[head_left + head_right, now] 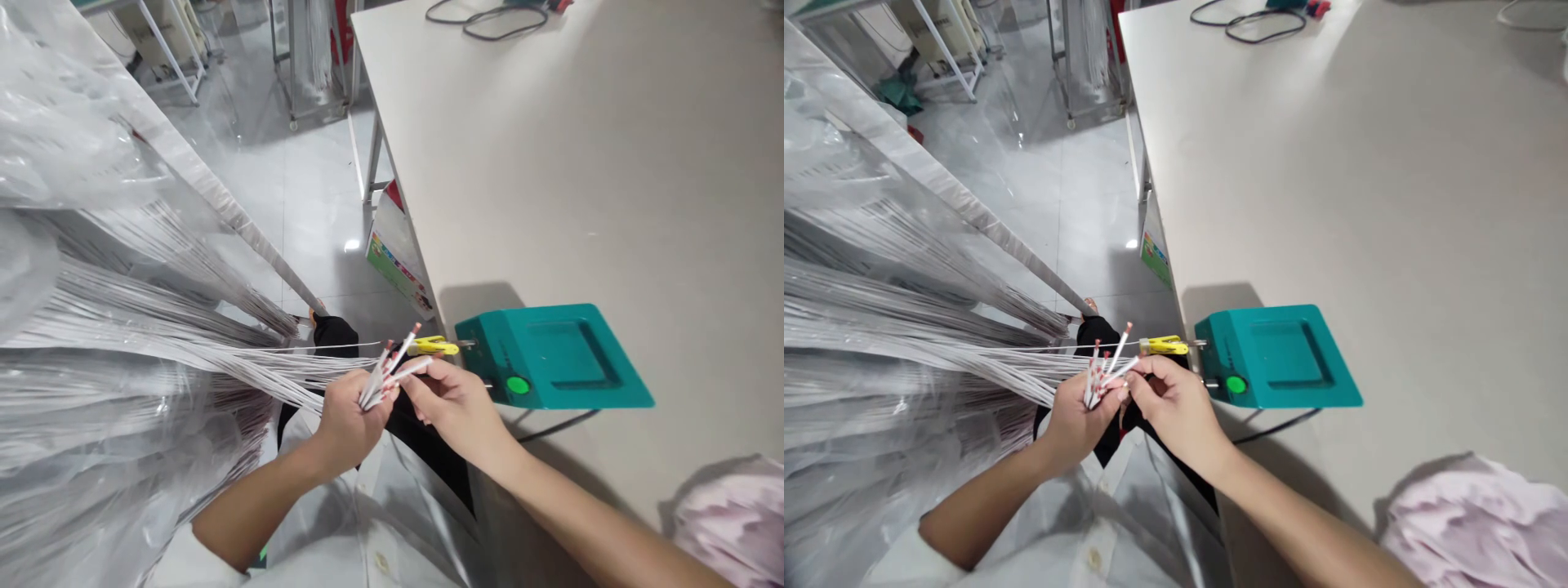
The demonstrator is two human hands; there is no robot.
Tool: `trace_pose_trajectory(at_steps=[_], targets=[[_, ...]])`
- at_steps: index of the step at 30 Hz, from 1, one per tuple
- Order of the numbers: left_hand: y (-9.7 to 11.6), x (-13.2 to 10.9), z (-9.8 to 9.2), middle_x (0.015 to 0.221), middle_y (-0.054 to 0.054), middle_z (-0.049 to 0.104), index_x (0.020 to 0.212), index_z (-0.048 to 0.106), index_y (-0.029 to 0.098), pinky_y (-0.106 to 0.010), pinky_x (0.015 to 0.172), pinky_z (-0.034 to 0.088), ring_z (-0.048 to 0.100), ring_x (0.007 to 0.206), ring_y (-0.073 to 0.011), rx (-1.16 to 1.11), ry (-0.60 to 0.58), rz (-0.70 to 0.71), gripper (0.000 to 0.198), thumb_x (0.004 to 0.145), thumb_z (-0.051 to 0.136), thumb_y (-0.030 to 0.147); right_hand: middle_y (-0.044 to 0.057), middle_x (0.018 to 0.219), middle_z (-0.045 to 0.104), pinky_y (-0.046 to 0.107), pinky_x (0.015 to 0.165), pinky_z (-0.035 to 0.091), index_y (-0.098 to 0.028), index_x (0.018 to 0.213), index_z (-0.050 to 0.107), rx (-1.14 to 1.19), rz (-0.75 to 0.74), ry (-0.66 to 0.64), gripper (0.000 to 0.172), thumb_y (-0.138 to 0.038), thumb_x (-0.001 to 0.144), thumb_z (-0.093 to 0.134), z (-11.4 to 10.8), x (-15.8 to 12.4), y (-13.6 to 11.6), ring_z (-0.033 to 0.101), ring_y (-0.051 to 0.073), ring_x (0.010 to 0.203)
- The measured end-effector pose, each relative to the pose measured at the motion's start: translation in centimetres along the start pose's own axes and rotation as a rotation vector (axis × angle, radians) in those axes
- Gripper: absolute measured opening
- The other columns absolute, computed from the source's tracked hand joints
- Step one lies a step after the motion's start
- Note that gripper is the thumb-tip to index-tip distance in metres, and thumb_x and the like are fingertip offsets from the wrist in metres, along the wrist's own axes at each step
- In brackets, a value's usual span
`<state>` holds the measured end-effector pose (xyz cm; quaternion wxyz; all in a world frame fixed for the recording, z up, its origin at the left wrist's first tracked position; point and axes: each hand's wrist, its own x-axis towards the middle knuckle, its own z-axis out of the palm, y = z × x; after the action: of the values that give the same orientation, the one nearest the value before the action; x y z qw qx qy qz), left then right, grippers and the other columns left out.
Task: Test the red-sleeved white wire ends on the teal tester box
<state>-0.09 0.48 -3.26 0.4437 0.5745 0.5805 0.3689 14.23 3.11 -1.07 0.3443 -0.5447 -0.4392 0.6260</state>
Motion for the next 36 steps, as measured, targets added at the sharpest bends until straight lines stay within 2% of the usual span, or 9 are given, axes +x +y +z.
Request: trace_pose_trajectory(at_steps=[4,8,11,15,19,22,27,30,36], targets=[[-0.9,-0.5,0.5,0.059,0.0,0.051,0.056,0.055,0.017,-0.023,0.057,0.037,0.046,0.057,-0.0114,0.093,0.036,0.088,0.022,0.077,0.055,0.021,-0.007,0.043,0.045,0.019,0.036,0.033,-0.016,0.069,0.057,0.037,0.114,-0.072,0.029,-0.042,0.064,0.068,0.0,0.1,0.0,0.037,0.005,0.037],[-0.7,-0.5,0.6,0.057,0.001,0.048,0.057,0.056,0.016,-0.023,0.055,0.037,0.043,0.055,-0.0105,-0.023,0.044,-0.045,0.023,0.078,0.057,0.027,-0.006,0.048,0.048,0.019,0.036,0.033,-0.014,0.072,0.059,0.104,0.155,-0.12,0.036,-0.045,0.06,0.072,-0.2,0.1,0.1,0.037,0.004,0.038],[-0.1,-0.3,0.2,0.06,0.0,0.051,0.064,0.062,0.014,-0.023,0.057,0.039,0.044,0.057,-0.0108,-0.158,0.001,-0.152,0.022,0.077,0.059,0.032,-0.004,0.052,0.053,0.02,0.038,0.038,-0.014,0.077,0.062,0.099,0.135,-0.083,0.039,-0.047,0.059,0.074,-0.5,0.0,0.3,0.041,0.005,0.039],[0.5,-0.1,-0.1,0.062,0.0,0.054,0.07,0.065,0.013,-0.024,0.06,0.04,0.046,0.062,-0.0119,-0.209,-0.01,-0.212,0.02,0.075,0.061,0.032,0.002,0.068,0.064,0.023,0.04,0.043,-0.015,0.089,0.064,-0.038,-0.053,-0.003,0.037,-0.043,0.065,0.071,-0.8,-0.3,0.8,0.047,0.007,0.042],[0.7,-0.1,-0.2,0.061,0.0,0.054,0.068,0.066,0.013,-0.024,0.06,0.04,0.046,0.06,-0.0117,-0.219,-0.012,-0.197,0.019,0.074,0.061,0.031,0.006,0.078,0.066,0.027,0.056,0.051,-0.018,0.083,0.065,-0.327,-0.43,0.014,0.014,-0.03,0.08,0.058,-0.9,-0.3,1.3,0.06,0.013,0.063],[0.8,-0.1,-0.3,0.059,0.001,0.051,0.067,0.065,0.013,-0.024,0.059,0.039,0.044,0.058,-0.0108,-0.239,-0.021,-0.198,0.019,0.073,0.061,0.031,0.006,0.079,0.065,0.027,0.066,0.052,-0.019,0.087,0.065,-0.523,-0.64,-0.002,0.014,-0.02,0.085,0.05,-1.0,-0.3,1.2,0.061,0.015,0.072],[0.8,-0.2,-0.4,0.06,0.0,0.052,0.069,0.065,0.012,-0.024,0.06,0.039,0.044,0.059,-0.0111,-0.252,-0.03,-0.2,0.021,0.074,0.061,0.032,0.004,0.074,0.062,0.026,0.063,0.051,-0.018,0.083,0.062,-0.604,-0.631,-0.033,0.015,-0.016,0.086,0.047,-1.1,-0.2,1.0,0.059,0.013,0.067],[0.7,-0.1,-0.4,0.062,0.0,0.054,0.071,0.066,0.013,-0.024,0.061,0.039,0.046,0.061,-0.0117,-0.237,-0.004,-0.229,0.02,0.074,0.061,0.032,0.004,0.077,0.063,0.025,0.062,0.052,-0.019,0.088,0.061,-0.587,-0.646,0.008,0.016,-0.015,0.087,0.046,-1.1,-0.2,1.1,0.061,0.013,0.069],[0.6,-0.1,-0.4,0.065,0.0,0.055,0.072,0.066,0.013,-0.024,0.062,0.04,0.047,0.063,-0.012,-0.228,0.004,-0.223,0.02,0.075,0.061,0.032,0.008,0.09,0.065,0.028,0.069,0.055,-0.02,0.095,0.063,-0.722,-0.925,0.197,0.015,-0.016,0.083,0.054,-1.1,-0.5,1.7,0.064,0.016,0.08]])
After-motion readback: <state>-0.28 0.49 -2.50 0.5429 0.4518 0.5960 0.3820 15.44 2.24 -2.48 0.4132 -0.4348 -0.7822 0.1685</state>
